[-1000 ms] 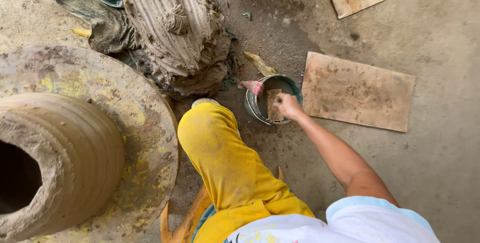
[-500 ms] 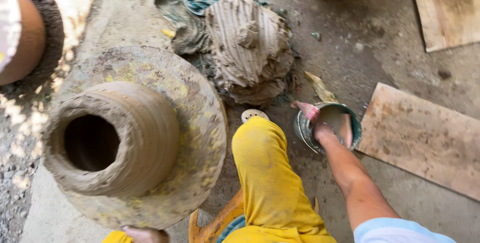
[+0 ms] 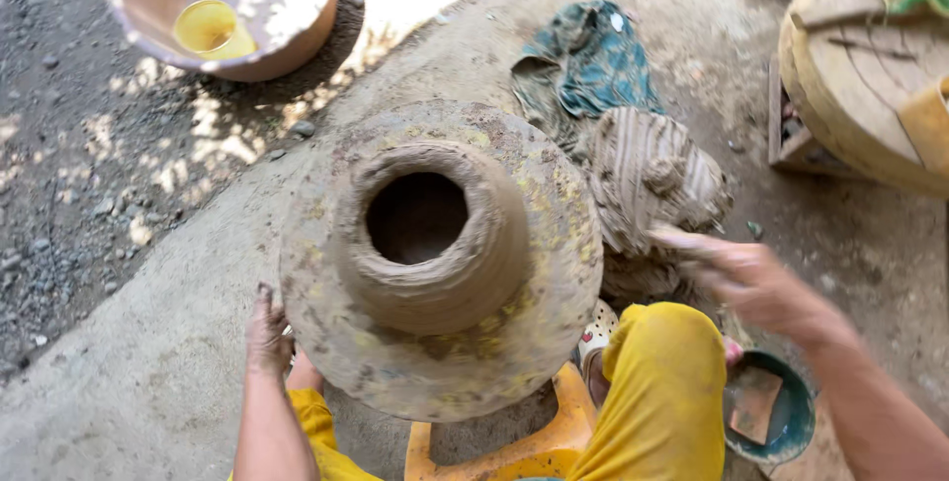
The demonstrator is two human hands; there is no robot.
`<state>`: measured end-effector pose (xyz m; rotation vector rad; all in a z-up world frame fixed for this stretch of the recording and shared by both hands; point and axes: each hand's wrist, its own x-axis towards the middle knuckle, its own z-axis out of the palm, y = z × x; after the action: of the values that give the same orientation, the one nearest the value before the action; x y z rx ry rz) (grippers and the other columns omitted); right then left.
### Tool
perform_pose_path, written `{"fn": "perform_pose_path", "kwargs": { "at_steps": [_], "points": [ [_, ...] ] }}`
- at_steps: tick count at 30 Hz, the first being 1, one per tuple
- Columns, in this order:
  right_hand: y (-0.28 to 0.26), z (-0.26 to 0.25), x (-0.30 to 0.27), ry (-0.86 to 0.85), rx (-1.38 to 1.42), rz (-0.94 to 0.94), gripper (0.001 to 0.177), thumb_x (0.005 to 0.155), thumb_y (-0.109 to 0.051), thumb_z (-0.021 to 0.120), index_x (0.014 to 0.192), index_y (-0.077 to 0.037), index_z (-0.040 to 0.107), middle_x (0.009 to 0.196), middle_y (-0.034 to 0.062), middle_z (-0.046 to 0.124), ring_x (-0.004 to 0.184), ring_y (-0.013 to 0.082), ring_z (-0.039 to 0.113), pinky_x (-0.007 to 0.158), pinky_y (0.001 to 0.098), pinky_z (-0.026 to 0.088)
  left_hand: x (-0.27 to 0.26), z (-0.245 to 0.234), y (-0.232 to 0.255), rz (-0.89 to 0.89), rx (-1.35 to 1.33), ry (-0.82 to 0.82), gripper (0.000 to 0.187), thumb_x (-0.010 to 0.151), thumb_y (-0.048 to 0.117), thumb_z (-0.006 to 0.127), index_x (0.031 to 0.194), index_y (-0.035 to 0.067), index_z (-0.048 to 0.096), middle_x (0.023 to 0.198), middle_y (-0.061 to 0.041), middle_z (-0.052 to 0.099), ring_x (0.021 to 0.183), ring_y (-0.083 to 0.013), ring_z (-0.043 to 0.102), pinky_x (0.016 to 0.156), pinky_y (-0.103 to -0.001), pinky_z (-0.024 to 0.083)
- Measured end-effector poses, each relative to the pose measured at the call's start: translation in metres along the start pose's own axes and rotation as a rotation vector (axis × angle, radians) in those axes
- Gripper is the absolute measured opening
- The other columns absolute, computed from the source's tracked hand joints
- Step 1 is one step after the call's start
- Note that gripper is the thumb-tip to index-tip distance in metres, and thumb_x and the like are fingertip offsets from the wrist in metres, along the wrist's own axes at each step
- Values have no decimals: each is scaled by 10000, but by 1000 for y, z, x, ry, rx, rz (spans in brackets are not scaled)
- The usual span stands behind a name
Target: The person shapes a clay vessel on a manual pottery wheel by hand and using a sponge to smooth the surface, reaching into a bucket of water to wet the sponge and clay.
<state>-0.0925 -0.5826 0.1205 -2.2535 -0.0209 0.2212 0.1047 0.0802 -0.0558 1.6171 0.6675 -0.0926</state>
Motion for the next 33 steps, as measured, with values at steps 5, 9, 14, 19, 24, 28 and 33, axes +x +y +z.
{"fn": "perform_pose_path", "kwargs": {
  "at_steps": [5,9,14,19,24,28,33],
  "points": [
    [-139,118,109,-229,-692,-764,756,1022,-551,390,1604,-100,216,1667,131,191,1552,317,114,1224,582,-34,-62,31,-80,126,22,139,801,969,491,647,1465,-75,374,1440,-225,538,1308,-292,533,1094,-396,423],
    [-198,168,165,-281,-787,-818,705,1070,-547,299,1638,-144,193,1727,54,138,1588,224,100,1248,633,-33,-167,84,-157,4,-181,337,752,987,529,573,1407,-89,478,1311,-206,635,1132,-280,642,927,-372,524],
    [-228,181,246,-315,-911,-535,765,1024,-631,314,1614,-210,72,1703,24,26,1560,235,28,1212,632,-51,-286,131,-179,-372,-105,-388,726,981,502,587,1420,-66,476,1273,-183,633,1109,-264,633,919,-361,520],
    [-200,143,270,-150,-591,-42,1006,861,-173,706,1642,-162,70,1636,139,300,1479,331,356,1195,558,283,-288,124,-162,-320,93,-703,704,975,475,602,1433,-44,474,1236,-160,630,1087,-247,623,912,-350,515],
    [-175,144,256,-17,-598,116,865,850,-74,650,1597,2,221,1472,256,525,1320,415,558,1102,488,459,-300,121,-159,-358,157,-821,685,969,449,617,1446,-21,472,1198,-138,628,1064,-231,614,904,-338,511],
    [-164,138,251,50,-544,126,892,820,-74,676,1565,39,199,1457,280,494,1311,434,523,1089,494,436,-309,123,-157,-367,193,-902,673,965,427,629,1457,-4,470,1168,-120,626,1046,-217,607,898,-329,507],
    [-158,143,260,70,-572,159,917,830,-103,710,1570,29,186,1512,295,416,1369,436,470,1108,508,421,-310,119,-152,-379,228,-961,662,959,401,643,1470,19,468,1131,-97,624,1023,-201,598,891,-317,502]
  ]
}}
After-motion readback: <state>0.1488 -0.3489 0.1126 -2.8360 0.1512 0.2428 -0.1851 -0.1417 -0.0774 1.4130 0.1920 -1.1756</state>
